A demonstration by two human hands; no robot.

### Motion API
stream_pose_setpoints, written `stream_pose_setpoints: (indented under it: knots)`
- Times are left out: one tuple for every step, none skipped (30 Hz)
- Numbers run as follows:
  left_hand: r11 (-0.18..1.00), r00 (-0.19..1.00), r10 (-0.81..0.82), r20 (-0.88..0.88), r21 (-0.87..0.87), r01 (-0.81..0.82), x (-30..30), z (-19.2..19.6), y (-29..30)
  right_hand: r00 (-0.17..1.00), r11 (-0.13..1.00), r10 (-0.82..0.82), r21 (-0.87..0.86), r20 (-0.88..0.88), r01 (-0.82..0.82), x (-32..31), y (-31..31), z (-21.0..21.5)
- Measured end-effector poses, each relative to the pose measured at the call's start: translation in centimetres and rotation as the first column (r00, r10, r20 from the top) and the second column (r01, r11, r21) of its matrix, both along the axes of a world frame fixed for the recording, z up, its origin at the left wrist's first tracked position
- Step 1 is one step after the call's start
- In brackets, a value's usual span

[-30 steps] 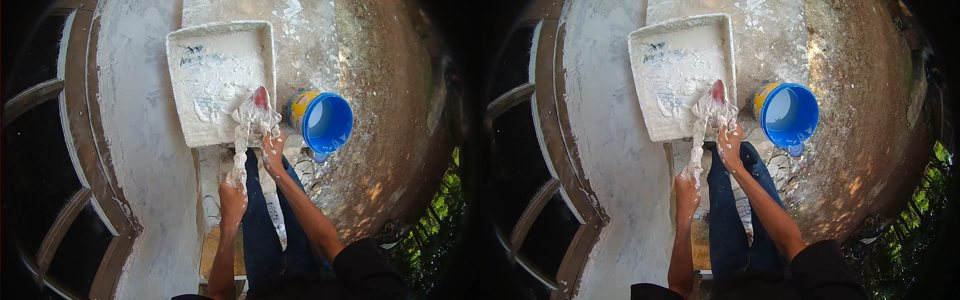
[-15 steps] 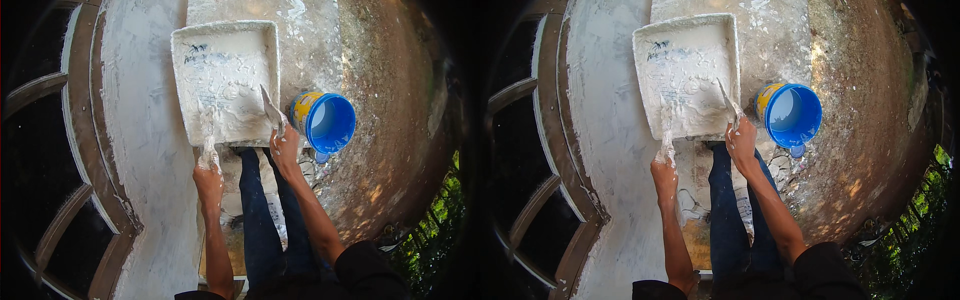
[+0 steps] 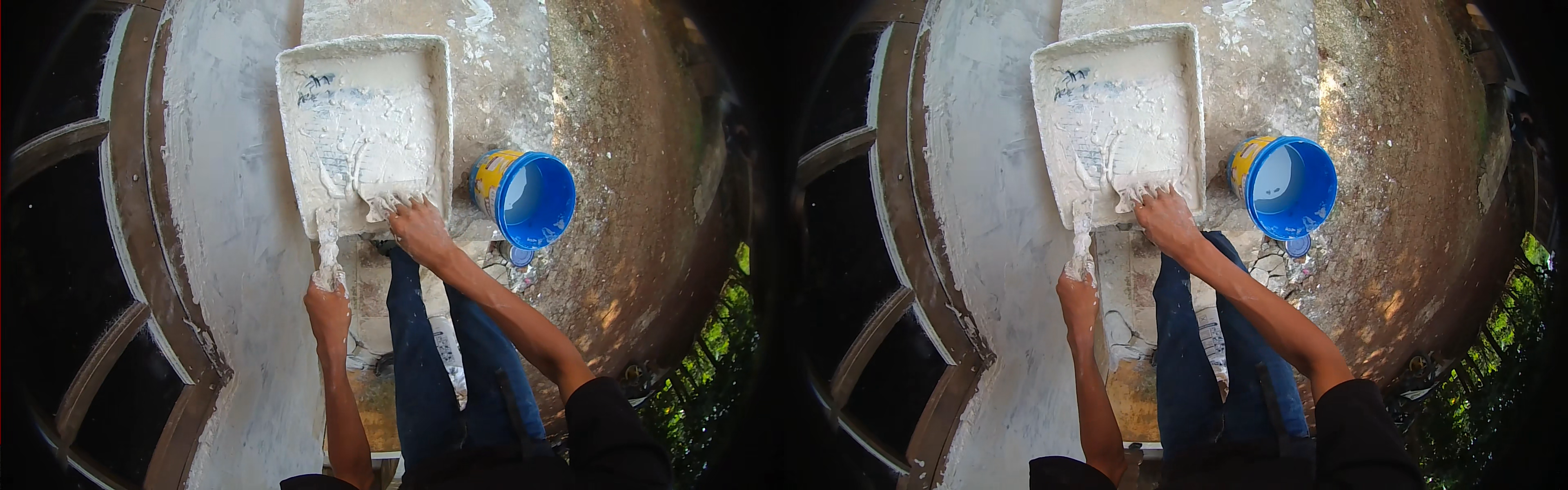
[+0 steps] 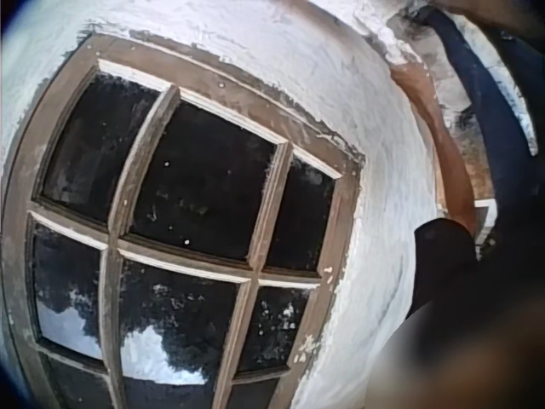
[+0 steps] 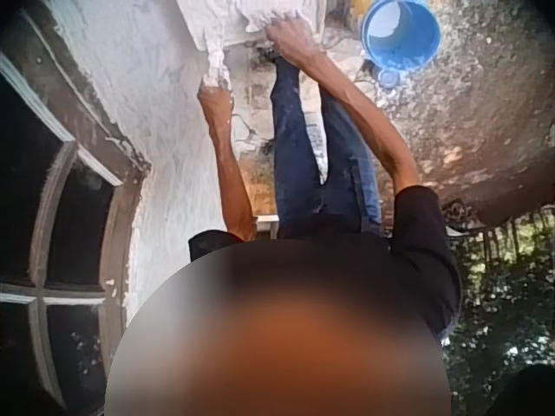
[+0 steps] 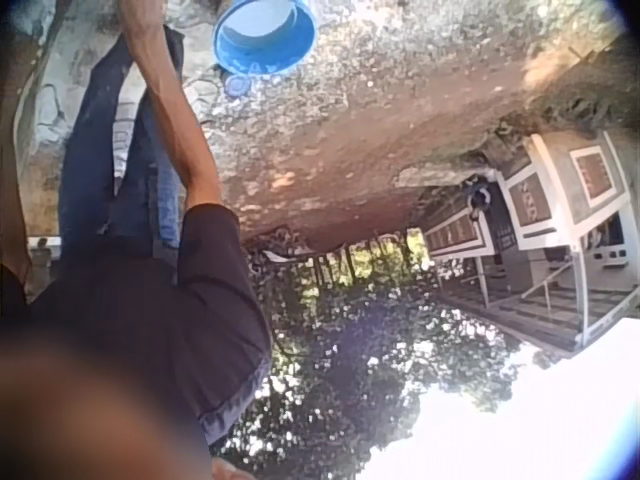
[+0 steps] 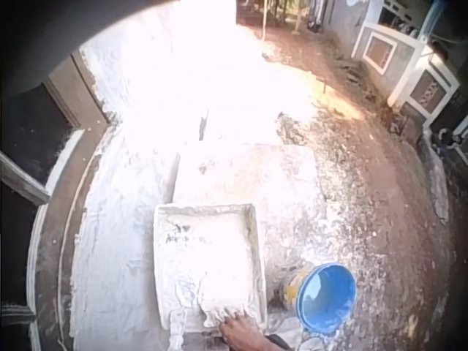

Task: The person applies plaster or putty to an exterior house wall using a putty knife and a trowel.

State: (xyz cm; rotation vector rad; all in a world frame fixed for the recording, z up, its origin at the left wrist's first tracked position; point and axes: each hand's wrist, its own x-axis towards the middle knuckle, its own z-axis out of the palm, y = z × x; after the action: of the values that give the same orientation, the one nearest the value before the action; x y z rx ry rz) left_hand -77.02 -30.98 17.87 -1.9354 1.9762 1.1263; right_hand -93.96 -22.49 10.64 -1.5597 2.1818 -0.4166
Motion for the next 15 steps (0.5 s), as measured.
stream_pose_setpoints:
  knots:
    - [1.0, 0.999, -0.028, 0.016, 0.015, 0.027, 0.2, 0.0, 0.2, 1.0, 0.997, 0.01, -0.074, -0.015, -0.011, -0.2, 0.6, 0.0]
    - [0.998, 0.998, -0.056, 0.032, 0.03, 0.055, 0.3, 0.0, 0.3, 1.0, 0.997, 0.011, -0.072, -0.017, -0.012, -0.6, 1.2, -0.1]
    - [0.998, 0.998, -0.054, 0.033, 0.031, 0.053, 0.5, 0.0, 0.3, 0.995, 0.994, -0.09, -0.056, 0.036, 0.092, -1.1, 1.6, 0.4]
    - [0.995, 0.996, -0.062, 0.064, 0.075, 0.057, 0.7, -0.1, 0.3, 0.978, 0.98, -0.191, -0.035, 0.087, 0.195, -1.6, 1.9, 0.7]
    - [0.991, 0.993, -0.072, 0.096, 0.12, 0.06, 0.9, -0.1, 0.2, 0.978, 0.981, -0.189, -0.033, 0.089, 0.193, -2.0, 2.2, 0.8]
    - [0.991, 0.993, -0.072, 0.096, 0.122, 0.06, 1.0, -0.2, 0.2, 0.918, 0.93, -0.359, -0.027, 0.167, 0.368, -2.7, 2.6, 0.8]
    - [0.99, 0.996, -0.057, 0.075, 0.132, 0.047, 1.2, -0.3, 0.2, 0.824, 0.848, -0.513, -0.006, 0.243, 0.53, -3.2, 2.8, 0.7]
    - [0.989, 0.998, -0.043, 0.055, 0.142, 0.035, 1.3, -0.4, 0.1, 0.756, 0.8, -0.5, -0.109, 0.422, 0.59, -3.7, 2.8, 0.5]
    - [0.989, 0.998, -0.046, 0.051, 0.145, 0.038, 1.1, -0.4, 0.2, 0.756, 0.799, -0.504, -0.108, 0.418, 0.592, -3.9, 3.0, -0.3]
    - [0.984, 0.999, -0.016, 0.032, 0.18, 0.01, 0.9, -0.4, 0.2, 0.69, 0.727, -0.55, -0.136, 0.47, 0.673, -3.9, 3.2, -1.5]
    - [0.976, 1.0, 0.015, 0.015, 0.216, -0.018, 0.6, -0.5, 0.3, 0.619, 0.647, -0.587, -0.158, 0.522, 0.746, -3.8, 3.7, -2.6]
    - [0.977, 1.0, 0.017, 0.02, 0.21, -0.02, 0.8, -0.4, 0.1, 0.427, 0.534, -0.633, -0.034, 0.646, 0.845, -3.0, 3.0, -1.6]
    - [0.975, 0.999, 0.015, 0.05, 0.219, -0.026, 1.1, -0.4, 0.0, 0.424, 0.535, -0.629, -0.033, 0.651, 0.844, -2.8, 2.8, -2.0]
    - [0.973, 0.997, 0.014, 0.081, 0.228, -0.032, 1.2, -0.3, 0.0, 0.357, 0.535, -0.641, 0.062, 0.679, 0.843, -2.6, 2.7, -2.8]
    - [0.973, 0.997, 0.011, 0.081, 0.229, -0.03, 1.1, -0.3, 0.1, 0.288, 0.53, -0.659, 0.157, 0.695, 0.833, -2.5, 2.8, -3.5]
